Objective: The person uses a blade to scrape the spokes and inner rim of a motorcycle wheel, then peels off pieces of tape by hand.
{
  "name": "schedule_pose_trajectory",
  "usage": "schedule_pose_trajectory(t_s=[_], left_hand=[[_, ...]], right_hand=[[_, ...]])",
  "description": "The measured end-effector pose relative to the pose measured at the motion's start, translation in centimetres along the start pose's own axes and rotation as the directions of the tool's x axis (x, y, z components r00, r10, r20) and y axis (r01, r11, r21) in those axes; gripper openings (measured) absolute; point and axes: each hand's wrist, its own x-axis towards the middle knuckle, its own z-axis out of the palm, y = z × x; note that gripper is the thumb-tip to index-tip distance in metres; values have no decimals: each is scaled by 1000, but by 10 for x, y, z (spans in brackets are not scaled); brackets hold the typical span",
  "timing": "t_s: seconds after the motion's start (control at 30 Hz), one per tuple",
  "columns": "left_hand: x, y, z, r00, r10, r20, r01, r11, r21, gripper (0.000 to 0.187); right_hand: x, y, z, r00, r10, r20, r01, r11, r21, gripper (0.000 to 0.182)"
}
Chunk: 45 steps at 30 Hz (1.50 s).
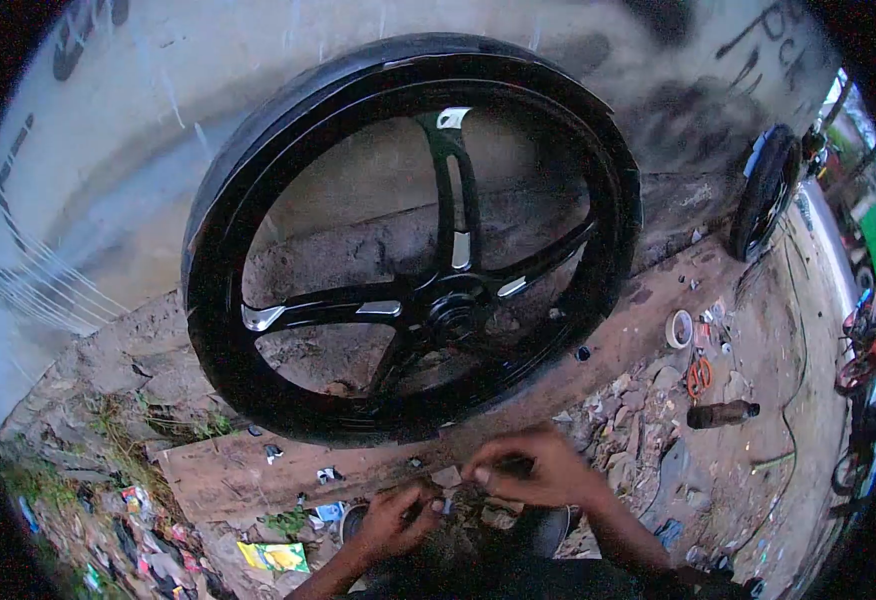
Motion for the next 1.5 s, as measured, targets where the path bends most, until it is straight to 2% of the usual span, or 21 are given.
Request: schedule_pose_trajectory(t_s=[0.07,0.1,0.17,0.23,0.3,0.33,0.4,0.43,0.47,0.57,0.67,0.73,0.77,0.87,0.97,1.07,1.17,1.27,1.5], left_hand=[[-10,-21,8,996,78,-40,-75,995,62,22],[-13,-22,9,1000,-5,-18,5,1000,22,22],[-16,-22,10,987,-158,38,160,986,-46,22],[-23,-36,17,922,-370,110,379,922,-79,26],[-31,-57,26,943,-319,98,324,945,-41,31],[-36,-68,31,986,-160,56,159,987,14,34],[-51,-94,43,999,-25,37,24,999,29,39],[-59,-105,48,997,-54,51,55,998,-16,41],[-64,-116,53,994,-85,68,89,994,-60,43],[-66,-122,57,997,48,-62,-56,990,-126,38],[-69,-111,54,967,-253,-42,251,967,-49,33],[-75,-121,52,952,-303,33,304,953,-17,32],[-76,-126,51,943,-326,69,327,945,2,32],[-75,-132,52,993,-112,-24,113,993,41,35],[-74,-126,46,962,-268,47,255,950,180,36],[-75,-130,44,978,-199,62,186,968,170,35],[-73,-125,46,982,-186,-46,188,981,49,35],[-68,-109,37,956,-292,-35,293,956,20,35],[-69,-120,39,984,-145,-107,161,975,155,28]], right_hand=[[14,-31,-26,989,96,-115,-118,972,-202,22],[25,-47,-39,974,135,-180,-184,938,-294,23],[51,-61,-55,908,-141,-395,-14,931,-365,23],[77,-70,-77,821,-305,-484,34,871,-490,24],[100,-91,-86,746,-428,-509,79,817,-571,24],[112,-100,-89,705,-488,-515,97,786,-611,24],[136,-101,-97,607,-678,-415,262,664,-700,24],[146,-102,-99,545,-758,-358,337,589,-734,24],[154,-107,-97,540,-768,-344,343,574,-744,25],[170,-115,-94,522,-803,-287,363,513,-778,26],[186,-109,-99,487,-849,-207,383,421,-822,25],[193,-108,-101,452,-875,-171,388,366,-846,23],[195,-109,-103,460,-874,-156,380,353,-855,22],[195,-110,-107,488,-864,-126,351,327,-877,20],[196,-108,-108,507,-853,-123,321,319,-892,20],[196,-105,-108,512,-849,-130,308,323,-895,21],[192,-103,-106,532,-829,-171,308,378,-873,22],[189,-101,-105,551,-806,-216,310,437,-844,22],[179,-108,-98,621,-707,-338,229,576,-785,16]])
